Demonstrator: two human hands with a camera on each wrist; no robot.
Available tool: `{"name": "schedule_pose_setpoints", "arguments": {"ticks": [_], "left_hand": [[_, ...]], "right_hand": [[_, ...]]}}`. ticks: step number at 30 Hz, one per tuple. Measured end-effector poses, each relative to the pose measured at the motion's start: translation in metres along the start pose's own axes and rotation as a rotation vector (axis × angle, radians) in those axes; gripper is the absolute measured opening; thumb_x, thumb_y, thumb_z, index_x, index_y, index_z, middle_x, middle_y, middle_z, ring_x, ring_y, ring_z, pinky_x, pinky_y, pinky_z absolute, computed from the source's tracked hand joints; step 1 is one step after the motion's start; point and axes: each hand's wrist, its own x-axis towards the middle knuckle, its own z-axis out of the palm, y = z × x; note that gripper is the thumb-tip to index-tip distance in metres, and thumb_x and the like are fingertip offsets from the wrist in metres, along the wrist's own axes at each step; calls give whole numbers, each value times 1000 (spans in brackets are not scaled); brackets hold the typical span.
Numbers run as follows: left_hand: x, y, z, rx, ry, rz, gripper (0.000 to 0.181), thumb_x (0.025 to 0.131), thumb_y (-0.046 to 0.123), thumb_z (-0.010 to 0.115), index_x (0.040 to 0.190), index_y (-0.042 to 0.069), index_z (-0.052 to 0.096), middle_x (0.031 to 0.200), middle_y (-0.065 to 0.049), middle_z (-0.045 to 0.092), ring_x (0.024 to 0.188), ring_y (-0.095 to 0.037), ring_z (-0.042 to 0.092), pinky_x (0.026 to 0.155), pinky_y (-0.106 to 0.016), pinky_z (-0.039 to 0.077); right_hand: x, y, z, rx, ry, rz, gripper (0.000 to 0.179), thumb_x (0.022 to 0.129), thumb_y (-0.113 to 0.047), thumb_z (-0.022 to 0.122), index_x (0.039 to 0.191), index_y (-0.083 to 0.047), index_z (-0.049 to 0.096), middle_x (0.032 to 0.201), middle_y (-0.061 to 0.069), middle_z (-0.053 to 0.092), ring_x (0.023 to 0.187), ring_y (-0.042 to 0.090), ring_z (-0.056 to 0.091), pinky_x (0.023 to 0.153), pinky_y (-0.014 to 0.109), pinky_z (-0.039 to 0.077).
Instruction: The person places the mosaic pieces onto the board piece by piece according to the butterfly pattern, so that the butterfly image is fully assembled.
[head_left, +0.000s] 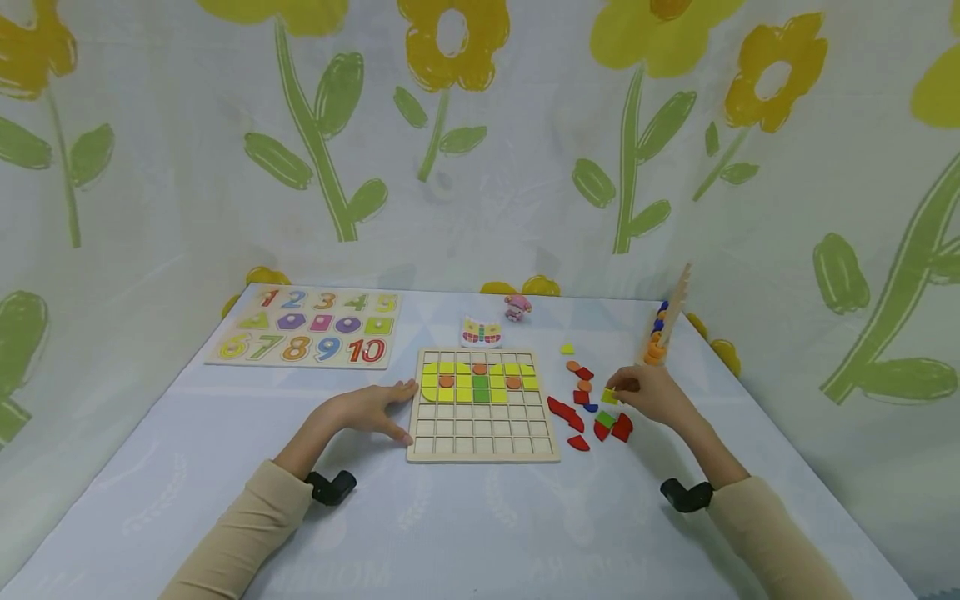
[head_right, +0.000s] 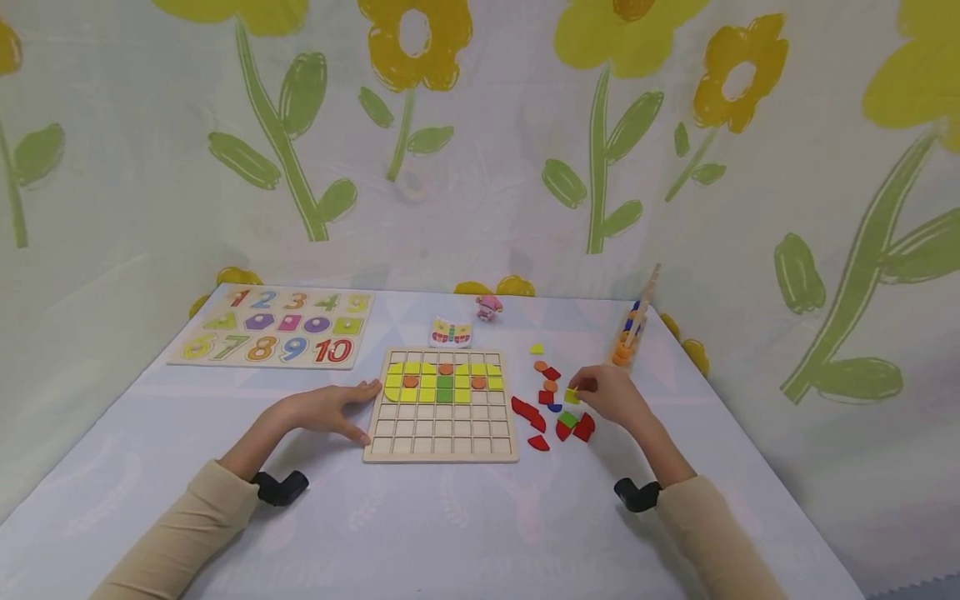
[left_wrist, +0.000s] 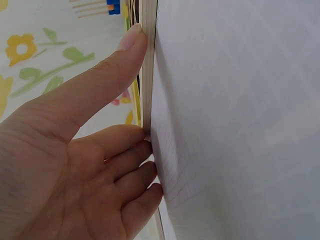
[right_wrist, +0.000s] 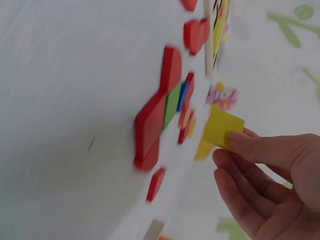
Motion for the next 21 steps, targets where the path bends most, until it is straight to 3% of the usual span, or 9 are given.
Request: {"name": "schedule_pose_setpoints", "arguments": {"ticks": [5, 13, 21], "left_hand": [[-1, 0, 0, -8, 2, 9, 100, 74, 42, 81, 151, 5, 28, 157, -15, 21, 145, -32, 16, 116, -49, 16], [-2, 2, 1, 1, -2, 23, 100, 75, 43, 81, 151, 4, 28, 157, -16, 21, 145, -33, 17, 116, -50, 16], [-3, 1, -1, -7, 5, 17, 100, 75, 41, 81, 151, 4, 28, 157, -16, 21, 145, -33, 16, 116, -50, 16]], "right_hand": [[11, -27, 15, 23, 0, -50, 12, 87, 1, 67, 98, -3, 73, 90, 6, 70, 79, 20, 64, 73, 33, 58], [28, -57, 37, 84, -72, -164, 12, 87, 0, 68, 98, -3, 74, 89, 4, 70, 74, 15, 62, 73, 28, 57], [47, -82, 57, 98, -119, -173, 10, 86, -3, 71, 96, -6, 74, 90, 4, 70, 76, 13, 61, 74, 26, 55]]}}
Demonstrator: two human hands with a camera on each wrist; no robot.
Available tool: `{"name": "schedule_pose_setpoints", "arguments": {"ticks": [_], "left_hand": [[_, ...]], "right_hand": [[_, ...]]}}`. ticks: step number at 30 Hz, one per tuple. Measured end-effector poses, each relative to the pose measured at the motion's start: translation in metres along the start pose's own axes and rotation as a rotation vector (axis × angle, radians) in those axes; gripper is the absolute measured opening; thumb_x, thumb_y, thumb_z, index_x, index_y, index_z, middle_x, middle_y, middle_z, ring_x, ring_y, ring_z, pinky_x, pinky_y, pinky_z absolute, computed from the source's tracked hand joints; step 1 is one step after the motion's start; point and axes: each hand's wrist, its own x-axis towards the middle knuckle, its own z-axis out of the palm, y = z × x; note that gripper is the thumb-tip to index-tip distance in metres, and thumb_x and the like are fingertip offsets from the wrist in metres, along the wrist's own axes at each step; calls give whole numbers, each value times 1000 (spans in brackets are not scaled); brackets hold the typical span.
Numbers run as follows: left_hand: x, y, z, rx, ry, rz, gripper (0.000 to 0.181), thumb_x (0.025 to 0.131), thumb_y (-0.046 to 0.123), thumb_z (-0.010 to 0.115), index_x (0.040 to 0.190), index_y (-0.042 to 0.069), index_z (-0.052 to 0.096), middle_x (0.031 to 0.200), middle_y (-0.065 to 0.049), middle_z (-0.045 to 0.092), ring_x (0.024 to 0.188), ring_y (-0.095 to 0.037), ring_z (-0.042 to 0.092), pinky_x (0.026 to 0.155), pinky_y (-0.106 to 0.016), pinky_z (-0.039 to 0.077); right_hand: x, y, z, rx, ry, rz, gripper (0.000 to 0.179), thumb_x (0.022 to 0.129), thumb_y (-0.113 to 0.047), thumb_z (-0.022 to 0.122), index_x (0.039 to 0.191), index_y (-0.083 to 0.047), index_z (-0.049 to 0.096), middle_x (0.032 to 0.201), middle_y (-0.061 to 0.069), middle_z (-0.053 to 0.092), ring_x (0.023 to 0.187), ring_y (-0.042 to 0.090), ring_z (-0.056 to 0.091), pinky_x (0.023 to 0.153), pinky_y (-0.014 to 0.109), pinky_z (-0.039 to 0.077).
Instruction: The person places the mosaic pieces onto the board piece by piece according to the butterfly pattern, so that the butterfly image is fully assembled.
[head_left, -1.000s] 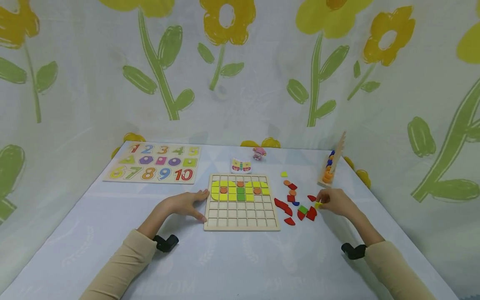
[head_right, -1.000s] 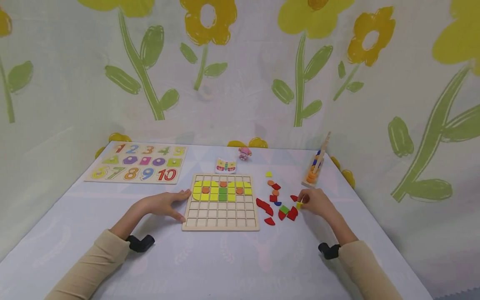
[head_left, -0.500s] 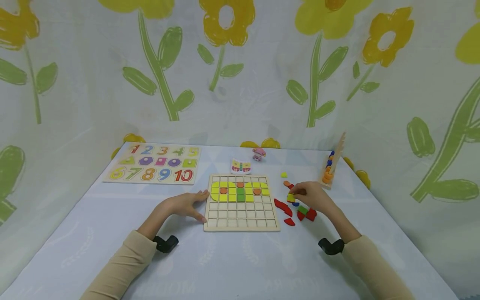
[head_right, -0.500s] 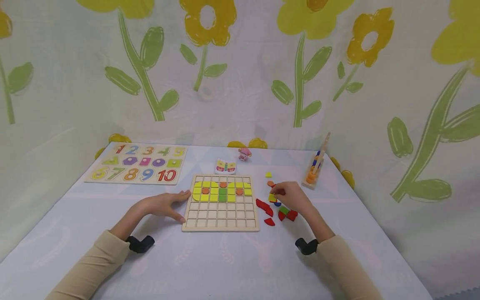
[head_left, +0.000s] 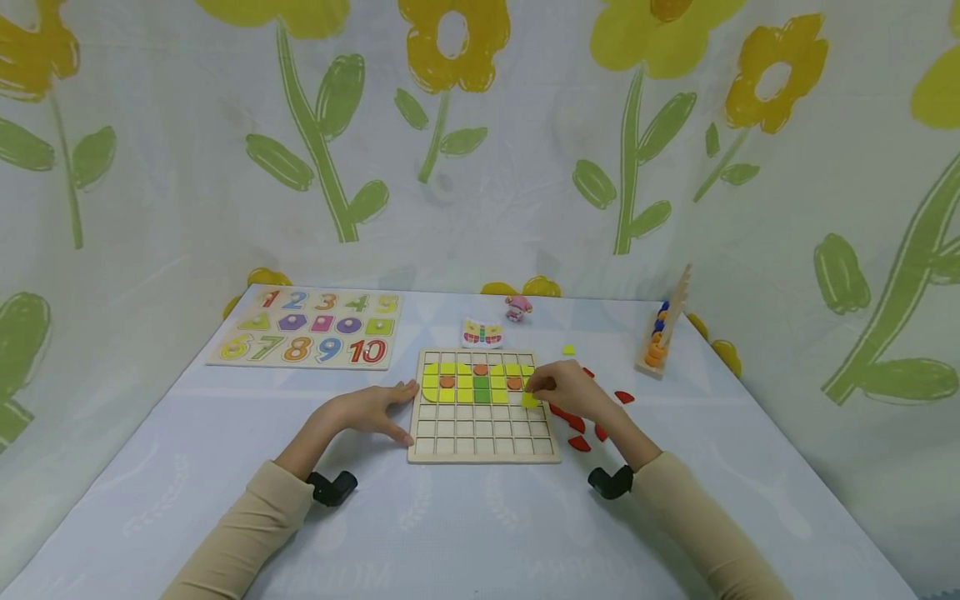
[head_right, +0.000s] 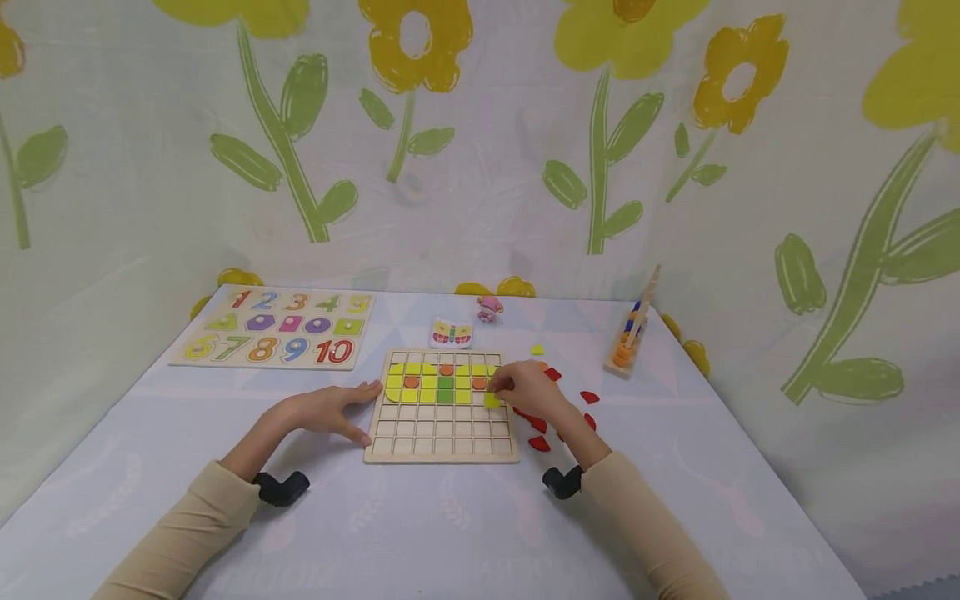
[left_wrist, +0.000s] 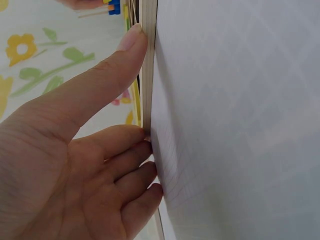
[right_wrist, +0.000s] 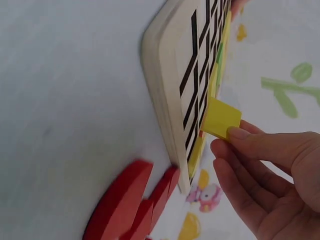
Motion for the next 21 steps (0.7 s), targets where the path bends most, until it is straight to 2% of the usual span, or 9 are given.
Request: {"name": "schedule_pose_setpoints", "arguments": {"ticks": [7, 12, 18, 21], "left_hand": [[1, 0, 0, 7, 1, -3, 100, 75, 42, 81, 151, 5, 28, 157, -15, 21, 145, -32, 16, 116, -50, 16], [1, 0, 0, 10, -1, -17, 101, 75, 43, 81, 152, 6, 28, 157, -15, 21, 145, -32, 17, 115, -50, 17], [1, 1, -1, 10, -4, -26, 101, 74, 44, 81, 151, 6, 28, 157, -15, 21, 145, -32, 16, 115, -51, 17], [1, 0, -1, 12, -4, -15, 100, 75, 43, 80, 151, 5, 28, 157, -15, 21, 145, -32, 17, 115, -50, 17]], "right_hand": [[17, -7, 9, -31, 12, 5, 10, 85, -1, 71, 94, -6, 74, 90, 3, 70, 74, 13, 59, 71, 25, 55], [24, -8, 12, -39, 13, 81, 7, 85, -2, 72, 89, -7, 74, 86, 2, 69, 75, 15, 58, 72, 25, 55], [24, -9, 14, -97, -25, 162, 14, 85, -4, 73, 97, -8, 78, 91, 1, 68, 88, 18, 59, 80, 30, 55], [22, -7, 13, -116, -52, 145, 16, 85, -5, 73, 99, -9, 78, 96, 2, 69, 93, 19, 60, 83, 32, 54]]}}
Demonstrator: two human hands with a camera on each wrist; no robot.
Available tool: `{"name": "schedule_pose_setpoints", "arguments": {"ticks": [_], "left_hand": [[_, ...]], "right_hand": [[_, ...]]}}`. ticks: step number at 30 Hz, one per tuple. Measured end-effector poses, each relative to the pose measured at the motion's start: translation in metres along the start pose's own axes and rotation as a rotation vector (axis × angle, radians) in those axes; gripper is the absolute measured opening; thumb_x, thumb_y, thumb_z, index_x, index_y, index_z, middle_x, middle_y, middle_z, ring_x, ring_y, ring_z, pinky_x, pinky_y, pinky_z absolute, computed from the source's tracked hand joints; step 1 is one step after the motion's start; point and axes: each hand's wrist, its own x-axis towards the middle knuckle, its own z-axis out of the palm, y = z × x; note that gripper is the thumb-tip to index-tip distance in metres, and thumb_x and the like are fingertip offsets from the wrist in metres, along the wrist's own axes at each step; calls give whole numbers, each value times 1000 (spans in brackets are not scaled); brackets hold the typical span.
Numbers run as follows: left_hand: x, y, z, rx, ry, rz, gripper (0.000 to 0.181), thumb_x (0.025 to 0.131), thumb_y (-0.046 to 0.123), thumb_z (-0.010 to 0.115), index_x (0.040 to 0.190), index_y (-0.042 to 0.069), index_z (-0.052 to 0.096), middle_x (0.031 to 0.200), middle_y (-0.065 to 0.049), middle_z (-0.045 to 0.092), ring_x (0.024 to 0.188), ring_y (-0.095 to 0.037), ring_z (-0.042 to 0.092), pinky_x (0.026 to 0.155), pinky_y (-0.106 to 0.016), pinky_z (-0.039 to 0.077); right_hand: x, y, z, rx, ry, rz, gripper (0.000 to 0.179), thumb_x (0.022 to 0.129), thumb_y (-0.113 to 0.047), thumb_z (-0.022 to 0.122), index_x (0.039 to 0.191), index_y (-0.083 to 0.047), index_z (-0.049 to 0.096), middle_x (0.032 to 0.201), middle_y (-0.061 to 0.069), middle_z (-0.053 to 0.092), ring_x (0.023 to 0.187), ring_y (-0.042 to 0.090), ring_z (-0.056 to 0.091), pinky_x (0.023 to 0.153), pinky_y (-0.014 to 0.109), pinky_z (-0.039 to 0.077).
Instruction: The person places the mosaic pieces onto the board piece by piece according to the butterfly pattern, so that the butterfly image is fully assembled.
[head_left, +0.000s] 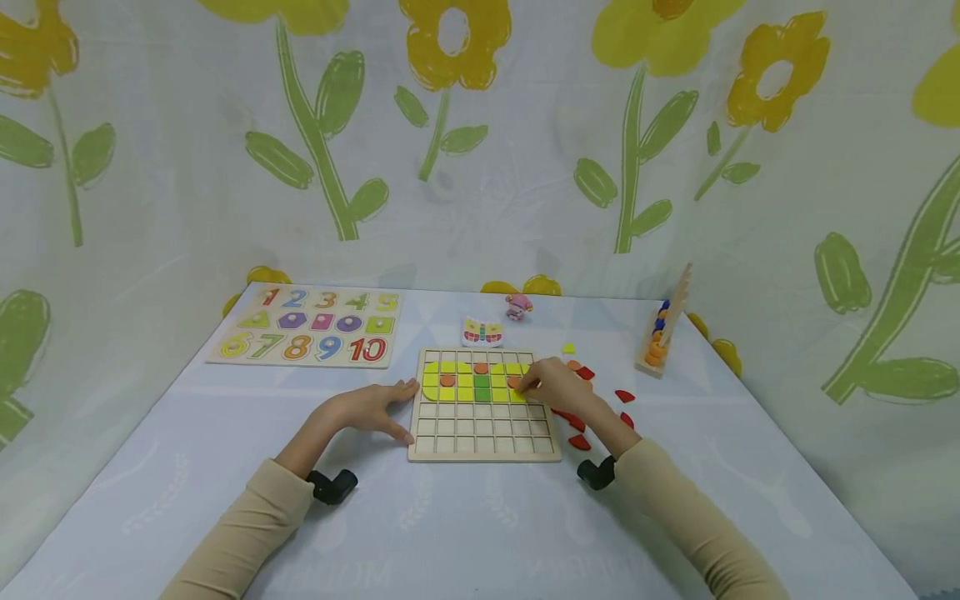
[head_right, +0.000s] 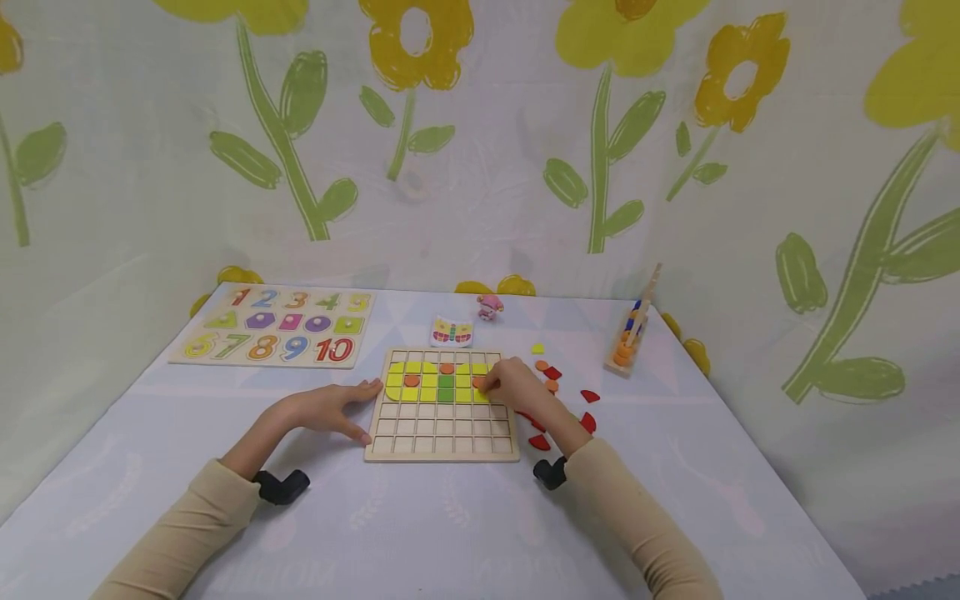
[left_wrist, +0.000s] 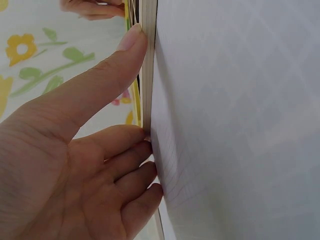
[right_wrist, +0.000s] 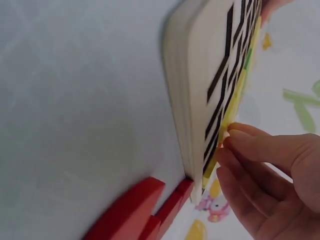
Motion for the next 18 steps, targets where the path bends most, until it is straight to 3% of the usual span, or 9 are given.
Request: {"name": "schedule_pose_setpoints", "arguments": {"ticks": [4, 9, 12, 18], "left_hand": [[0, 0, 0, 4, 5, 20, 99, 75, 41, 81, 151, 3, 28, 157, -17, 21, 144, -33, 17, 115, -50, 17], [1, -1, 1, 6, 7, 17, 99, 75, 41, 81, 151, 4, 29, 157, -16, 22, 144, -33, 18, 115, -50, 17], [1, -2, 2, 6, 6, 18, 99, 75, 41, 81, 151, 5, 29, 157, -16, 21, 144, -33, 17, 115, -50, 17], [0, -3, 2, -3, 8, 24, 99, 75, 42, 81, 151, 4, 28, 157, -17, 21, 144, -33, 17, 115, -50, 17]], "right_hand": [[-1, 6, -7, 6, 7, -72, 15, 86, -3, 72, 99, -6, 77, 96, 5, 71, 90, 19, 61, 78, 31, 54], [2, 22, -21, -2, 76, -127, 14, 87, 1, 68, 99, -2, 75, 92, 6, 71, 82, 18, 62, 72, 30, 54], [5, 33, -30, -22, 96, -105, 16, 87, 1, 67, 102, 0, 74, 94, 9, 71, 84, 21, 62, 74, 33, 54], [19, 60, -41, -47, 59, 27, 20, 89, -2, 66, 109, -3, 73, 105, 13, 68, 98, 29, 59, 87, 42, 51]]}}
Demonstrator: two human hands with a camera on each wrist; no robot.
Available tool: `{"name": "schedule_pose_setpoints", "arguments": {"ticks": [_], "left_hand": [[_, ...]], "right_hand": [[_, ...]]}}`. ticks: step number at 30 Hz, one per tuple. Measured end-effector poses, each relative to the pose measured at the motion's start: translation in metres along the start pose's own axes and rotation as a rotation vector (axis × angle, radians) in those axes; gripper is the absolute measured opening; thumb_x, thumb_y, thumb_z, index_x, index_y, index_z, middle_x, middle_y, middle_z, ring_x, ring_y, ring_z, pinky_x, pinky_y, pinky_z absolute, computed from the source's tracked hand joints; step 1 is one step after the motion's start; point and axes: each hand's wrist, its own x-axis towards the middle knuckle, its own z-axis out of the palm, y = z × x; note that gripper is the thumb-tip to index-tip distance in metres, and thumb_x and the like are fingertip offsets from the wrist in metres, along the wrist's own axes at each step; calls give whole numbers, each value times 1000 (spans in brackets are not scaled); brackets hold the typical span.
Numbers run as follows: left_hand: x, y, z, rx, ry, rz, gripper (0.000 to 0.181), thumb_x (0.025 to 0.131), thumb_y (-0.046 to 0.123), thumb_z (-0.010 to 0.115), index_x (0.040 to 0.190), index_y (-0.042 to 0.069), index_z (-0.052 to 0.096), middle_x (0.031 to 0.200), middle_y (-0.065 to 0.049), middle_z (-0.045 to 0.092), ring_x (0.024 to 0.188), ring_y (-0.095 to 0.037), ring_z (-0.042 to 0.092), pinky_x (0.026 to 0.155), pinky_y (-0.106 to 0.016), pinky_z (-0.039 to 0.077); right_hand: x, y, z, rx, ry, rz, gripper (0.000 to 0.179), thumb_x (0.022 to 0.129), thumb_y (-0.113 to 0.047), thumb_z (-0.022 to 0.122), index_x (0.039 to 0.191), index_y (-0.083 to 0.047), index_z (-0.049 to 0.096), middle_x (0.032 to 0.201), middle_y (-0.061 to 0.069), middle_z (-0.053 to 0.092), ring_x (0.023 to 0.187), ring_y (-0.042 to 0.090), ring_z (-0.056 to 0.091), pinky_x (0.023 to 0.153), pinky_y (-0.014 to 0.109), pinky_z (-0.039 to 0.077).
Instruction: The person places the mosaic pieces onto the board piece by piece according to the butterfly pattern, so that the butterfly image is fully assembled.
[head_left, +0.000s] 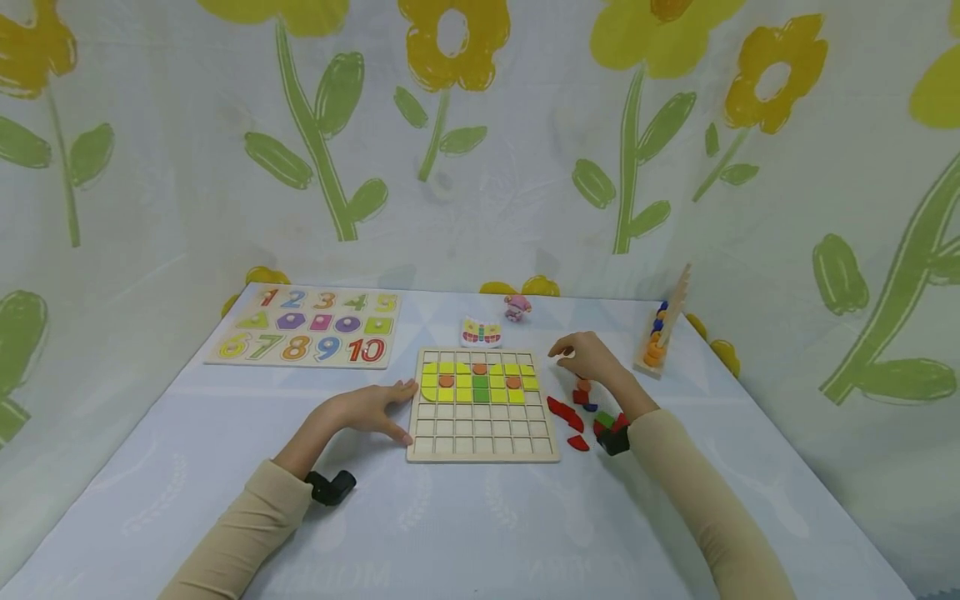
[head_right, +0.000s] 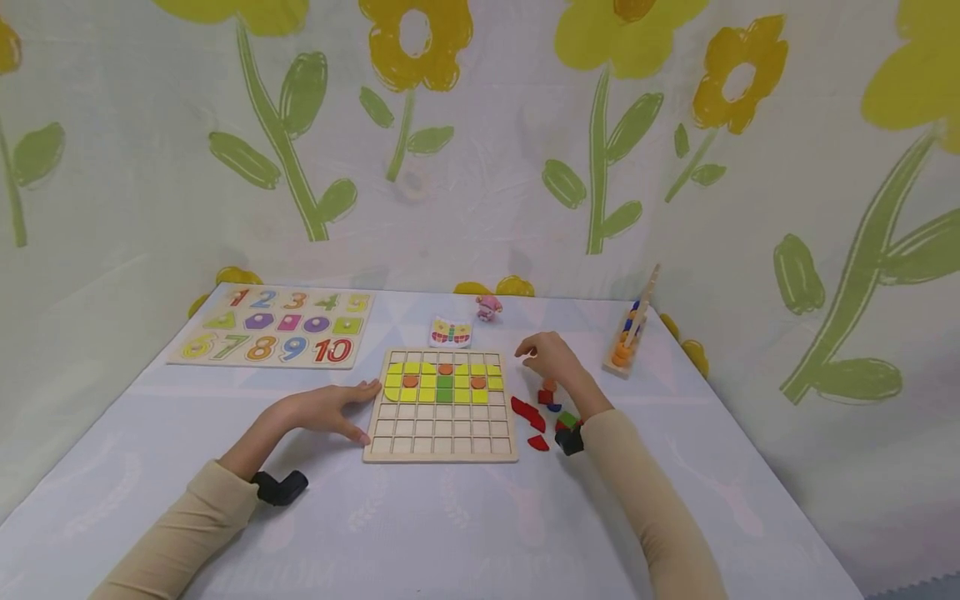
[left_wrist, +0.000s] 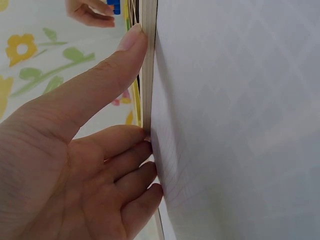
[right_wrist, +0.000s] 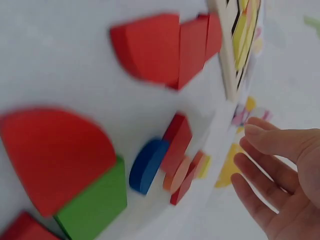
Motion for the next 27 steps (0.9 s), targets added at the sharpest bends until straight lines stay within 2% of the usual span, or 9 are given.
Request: {"name": "schedule_pose_setpoints", "arguments": {"ticks": [5, 11, 15, 21, 27], "left_hand": [[-1, -1, 0, -1, -1, -6, 99, 76, 42, 80, 151, 4, 28, 157, -17, 21, 144, -33, 17, 115, -50, 18], [0, -1, 1, -3, 2, -7, 99, 76, 42, 80, 151, 5, 28, 157, -16, 21, 145, -32, 17, 115, -50, 17], [0, -1, 1, -1, 0, -4, 99, 76, 42, 80, 151, 5, 28, 157, -16, 21, 145, -32, 17, 115, -50, 17], [1, 0, 0, 2, 7, 2, 99, 76, 42, 80, 151, 5, 28, 157, -15, 21, 145, -32, 17, 115, -50, 17], [1, 0, 0, -1, 7, -2, 99, 75, 42, 81, 151, 5, 29, 157, -16, 21, 145, -32, 17, 115, -50, 17]], "right_hand": [[12, 14, -3, -67, -41, 55, 24, 91, -2, 62, 115, -3, 70, 117, 19, 63, 111, 37, 55, 93, 47, 49], [22, 22, -4, -132, -72, 135, 30, 93, 2, 58, 121, -4, 67, 128, 21, 58, 119, 36, 51, 103, 49, 41], [25, 25, -1, -114, -89, 220, 35, 92, 3, 56, 124, -6, 66, 130, 22, 55, 115, 35, 49, 102, 47, 42], [26, 32, 2, -82, -44, 197, 31, 89, 6, 58, 117, -2, 68, 115, 19, 62, 99, 31, 54, 90, 40, 51], [24, 39, 1, -107, -24, 184, 25, 89, -1, 65, 115, -1, 67, 108, 16, 61, 94, 29, 55, 88, 38, 52]]}}
